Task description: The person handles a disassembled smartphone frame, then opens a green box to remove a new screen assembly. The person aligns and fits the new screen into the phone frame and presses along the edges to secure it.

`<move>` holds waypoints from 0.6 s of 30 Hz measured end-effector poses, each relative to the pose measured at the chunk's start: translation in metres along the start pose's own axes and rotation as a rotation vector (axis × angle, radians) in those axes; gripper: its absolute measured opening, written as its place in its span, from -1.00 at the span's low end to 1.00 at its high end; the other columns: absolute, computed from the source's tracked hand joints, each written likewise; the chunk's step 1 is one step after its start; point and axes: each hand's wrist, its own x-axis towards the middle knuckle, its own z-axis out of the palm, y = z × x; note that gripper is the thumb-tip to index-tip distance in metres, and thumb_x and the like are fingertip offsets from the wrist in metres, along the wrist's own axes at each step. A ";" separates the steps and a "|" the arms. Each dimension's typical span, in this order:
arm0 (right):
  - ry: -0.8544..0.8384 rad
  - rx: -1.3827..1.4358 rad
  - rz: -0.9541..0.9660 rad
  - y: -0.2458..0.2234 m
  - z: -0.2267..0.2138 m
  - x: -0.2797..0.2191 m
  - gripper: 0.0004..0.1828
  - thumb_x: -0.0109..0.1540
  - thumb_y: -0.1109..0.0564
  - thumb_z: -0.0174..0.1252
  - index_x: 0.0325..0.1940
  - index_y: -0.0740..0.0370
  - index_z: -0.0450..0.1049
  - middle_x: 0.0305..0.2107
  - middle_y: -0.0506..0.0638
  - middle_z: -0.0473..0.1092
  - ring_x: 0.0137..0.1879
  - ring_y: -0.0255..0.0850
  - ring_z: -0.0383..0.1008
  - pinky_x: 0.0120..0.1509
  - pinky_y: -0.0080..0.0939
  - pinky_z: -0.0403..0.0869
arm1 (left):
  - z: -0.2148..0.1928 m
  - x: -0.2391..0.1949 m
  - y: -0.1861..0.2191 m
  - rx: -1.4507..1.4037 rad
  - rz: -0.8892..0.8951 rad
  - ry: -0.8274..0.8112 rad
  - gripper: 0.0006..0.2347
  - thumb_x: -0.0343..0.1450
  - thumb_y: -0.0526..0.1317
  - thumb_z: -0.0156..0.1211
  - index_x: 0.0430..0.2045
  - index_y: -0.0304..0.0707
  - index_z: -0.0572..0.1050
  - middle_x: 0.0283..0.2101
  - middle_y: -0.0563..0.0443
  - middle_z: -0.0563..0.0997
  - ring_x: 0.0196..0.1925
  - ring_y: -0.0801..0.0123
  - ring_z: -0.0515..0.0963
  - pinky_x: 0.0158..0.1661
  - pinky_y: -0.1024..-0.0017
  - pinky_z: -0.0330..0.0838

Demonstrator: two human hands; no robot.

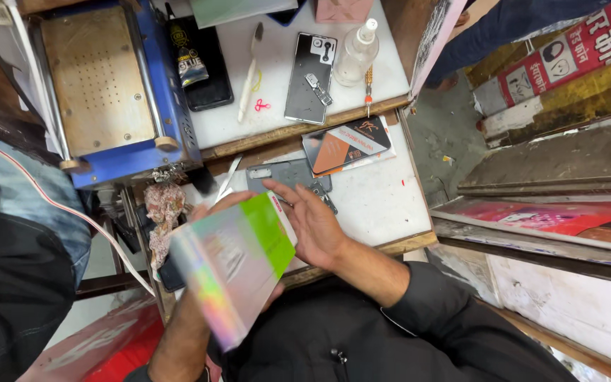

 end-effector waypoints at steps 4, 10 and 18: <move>-0.033 0.001 -0.049 0.002 -0.002 0.004 -0.34 0.44 -0.22 -0.08 0.54 0.12 0.12 0.23 0.09 0.32 0.34 -0.11 0.36 0.39 -0.05 0.40 | -0.002 -0.003 0.014 -0.232 0.003 0.132 0.00 0.17 0.00 0.50 0.44 -0.19 -0.09 0.41 -0.31 0.28 0.43 0.01 0.37 0.47 0.02 0.11; -0.040 -0.274 -0.129 0.002 -0.003 -0.003 -0.25 0.38 -0.14 0.11 0.54 0.23 0.09 0.36 0.11 0.21 0.37 -0.09 0.31 0.42 0.02 0.35 | -0.019 -0.016 0.014 -0.613 -0.114 0.312 -0.04 0.31 0.08 0.47 0.45 -0.25 -0.13 0.39 -0.32 0.28 0.40 -0.01 0.36 0.39 0.02 0.33; -0.289 -1.098 -0.313 -0.014 -0.009 -0.024 0.10 0.19 -0.12 0.42 0.65 0.24 -0.02 0.55 0.11 0.07 0.63 -0.08 0.12 0.62 0.06 0.28 | -0.015 0.000 -0.013 -0.815 -0.299 0.357 -0.17 0.42 0.04 0.35 0.49 -0.43 0.03 0.41 -0.34 0.35 0.44 -0.03 0.40 0.47 0.05 0.26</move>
